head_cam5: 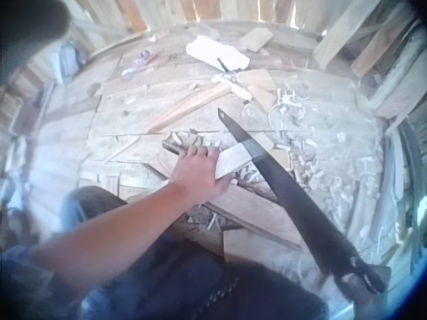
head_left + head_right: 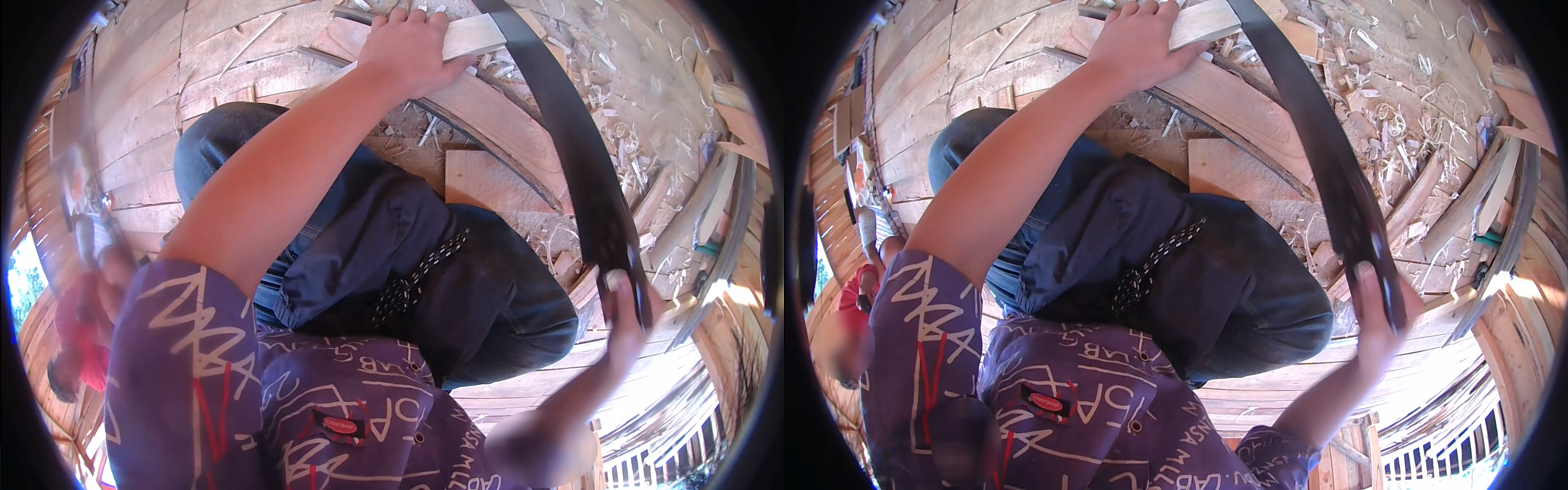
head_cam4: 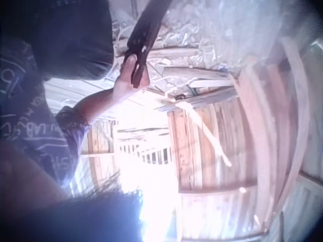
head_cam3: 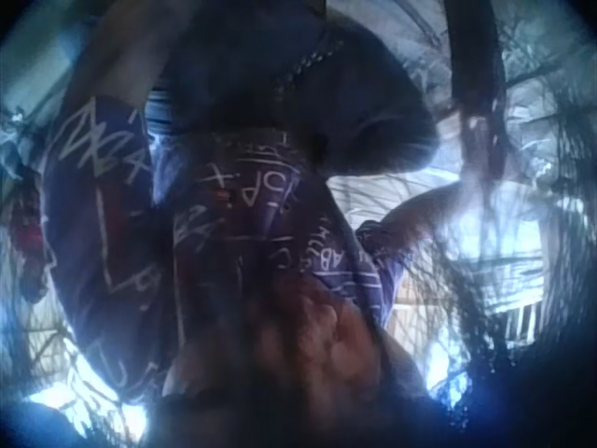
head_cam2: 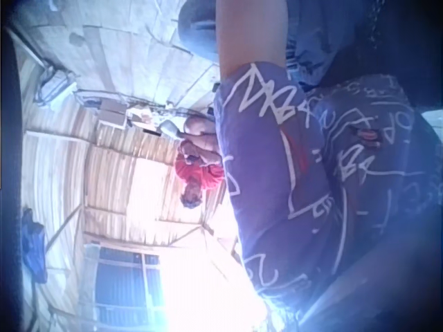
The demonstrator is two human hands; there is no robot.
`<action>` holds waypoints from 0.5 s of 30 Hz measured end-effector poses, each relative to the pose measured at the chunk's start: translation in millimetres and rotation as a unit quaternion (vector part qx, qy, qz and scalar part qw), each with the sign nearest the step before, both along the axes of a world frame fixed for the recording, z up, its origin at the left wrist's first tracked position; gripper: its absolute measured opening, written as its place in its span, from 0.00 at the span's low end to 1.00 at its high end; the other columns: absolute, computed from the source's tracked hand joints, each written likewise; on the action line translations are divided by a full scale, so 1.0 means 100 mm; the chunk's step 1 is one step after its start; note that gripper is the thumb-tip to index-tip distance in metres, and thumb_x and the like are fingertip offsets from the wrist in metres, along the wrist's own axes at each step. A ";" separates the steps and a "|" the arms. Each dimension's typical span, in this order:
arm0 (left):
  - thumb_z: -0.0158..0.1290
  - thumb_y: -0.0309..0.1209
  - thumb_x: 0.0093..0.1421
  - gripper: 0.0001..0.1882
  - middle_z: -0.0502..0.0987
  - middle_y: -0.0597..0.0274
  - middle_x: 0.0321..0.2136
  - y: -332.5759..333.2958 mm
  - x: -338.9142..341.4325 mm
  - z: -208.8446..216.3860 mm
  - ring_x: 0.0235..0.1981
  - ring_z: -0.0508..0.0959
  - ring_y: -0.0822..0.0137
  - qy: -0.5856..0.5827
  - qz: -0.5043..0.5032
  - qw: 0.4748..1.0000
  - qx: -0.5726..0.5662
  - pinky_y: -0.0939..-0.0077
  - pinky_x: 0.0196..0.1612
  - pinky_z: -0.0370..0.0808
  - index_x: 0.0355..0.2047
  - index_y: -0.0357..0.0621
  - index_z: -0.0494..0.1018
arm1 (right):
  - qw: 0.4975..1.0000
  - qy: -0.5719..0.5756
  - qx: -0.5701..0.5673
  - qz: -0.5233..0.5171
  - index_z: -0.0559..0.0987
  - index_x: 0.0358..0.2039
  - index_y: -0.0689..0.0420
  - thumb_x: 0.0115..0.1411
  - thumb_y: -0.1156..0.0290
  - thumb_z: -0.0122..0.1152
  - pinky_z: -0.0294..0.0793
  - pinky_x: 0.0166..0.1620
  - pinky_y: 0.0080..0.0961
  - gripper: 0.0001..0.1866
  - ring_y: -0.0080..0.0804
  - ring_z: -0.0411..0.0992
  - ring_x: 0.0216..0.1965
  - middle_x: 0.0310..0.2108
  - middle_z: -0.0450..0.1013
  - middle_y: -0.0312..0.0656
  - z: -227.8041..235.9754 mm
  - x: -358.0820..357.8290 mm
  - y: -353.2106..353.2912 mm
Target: The person sits cross-legged on a wooden floor and uses a hand saw to cut a small rectangular piece of wood. They hold the wood steady with their left hand and saw with their right hand, producing sawdust as they work.
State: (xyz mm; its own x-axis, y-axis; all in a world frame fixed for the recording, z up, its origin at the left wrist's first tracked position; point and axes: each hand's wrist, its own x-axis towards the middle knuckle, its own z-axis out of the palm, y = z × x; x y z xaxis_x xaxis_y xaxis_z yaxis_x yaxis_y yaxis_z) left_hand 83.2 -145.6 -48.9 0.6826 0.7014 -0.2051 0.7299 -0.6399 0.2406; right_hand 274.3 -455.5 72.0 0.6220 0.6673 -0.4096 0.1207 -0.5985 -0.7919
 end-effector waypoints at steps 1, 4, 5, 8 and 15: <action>0.47 0.51 0.54 0.36 0.70 0.37 0.46 -0.01 0.04 -0.04 0.53 0.67 0.45 -0.011 -0.005 1.000 0.003 0.51 0.59 0.57 0.53 0.30 0.64 | 0.998 -0.051 0.019 0.011 0.73 0.20 0.62 0.57 0.64 0.61 0.48 0.16 0.15 0.16 0.14 0.55 0.11 0.10 0.61 0.31 0.17 0.11 -0.35; 0.48 0.51 0.54 0.36 0.71 0.38 0.44 -0.01 -0.02 -0.06 0.51 0.68 0.46 -0.014 -0.005 0.999 0.033 0.53 0.59 0.58 0.52 0.30 0.64 | 0.992 -0.106 -0.003 0.074 0.72 0.19 0.63 0.59 0.51 0.56 0.49 0.14 0.16 0.25 0.16 0.55 0.10 0.09 0.60 0.33 0.46 0.21 -0.90; 0.48 0.50 0.54 0.36 0.71 0.38 0.44 -0.05 -0.01 -0.01 0.51 0.68 0.46 -0.016 -0.007 0.999 0.036 0.53 0.59 0.58 0.52 0.30 0.64 | 0.991 -0.118 -0.016 0.054 0.70 0.16 0.62 0.58 0.50 0.56 0.47 0.14 0.17 0.26 0.17 0.54 0.10 0.09 0.60 0.33 0.52 0.17 -0.94; 0.48 0.50 0.54 0.36 0.71 0.38 0.45 -0.06 0.02 0.00 0.51 0.68 0.46 -0.021 -0.009 0.999 0.025 0.54 0.58 0.59 0.52 0.30 0.64 | 0.994 -0.103 -0.011 0.035 0.69 0.14 0.60 0.57 0.49 0.59 0.47 0.15 0.17 0.27 0.17 0.54 0.09 0.08 0.60 0.34 0.49 0.18 -0.91; 0.48 0.51 0.55 0.37 0.69 0.34 0.47 -0.05 0.06 0.06 0.54 0.66 0.43 -0.024 0.005 1.000 -0.015 0.54 0.59 0.58 0.52 0.28 0.63 | 1.000 -0.013 0.004 0.002 0.72 0.17 0.62 0.55 0.60 0.62 0.47 0.16 0.17 0.20 0.14 0.54 0.11 0.10 0.61 0.31 0.25 0.22 -0.25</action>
State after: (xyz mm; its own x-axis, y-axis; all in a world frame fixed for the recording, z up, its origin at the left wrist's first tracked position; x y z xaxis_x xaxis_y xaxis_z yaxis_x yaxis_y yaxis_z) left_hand 89.5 -150.9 -42.4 0.6851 0.7022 -0.1940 0.7234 -0.6245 0.2945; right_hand 296.6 -480.6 97.2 0.6290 0.6731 -0.3889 0.1436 -0.5922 -0.7929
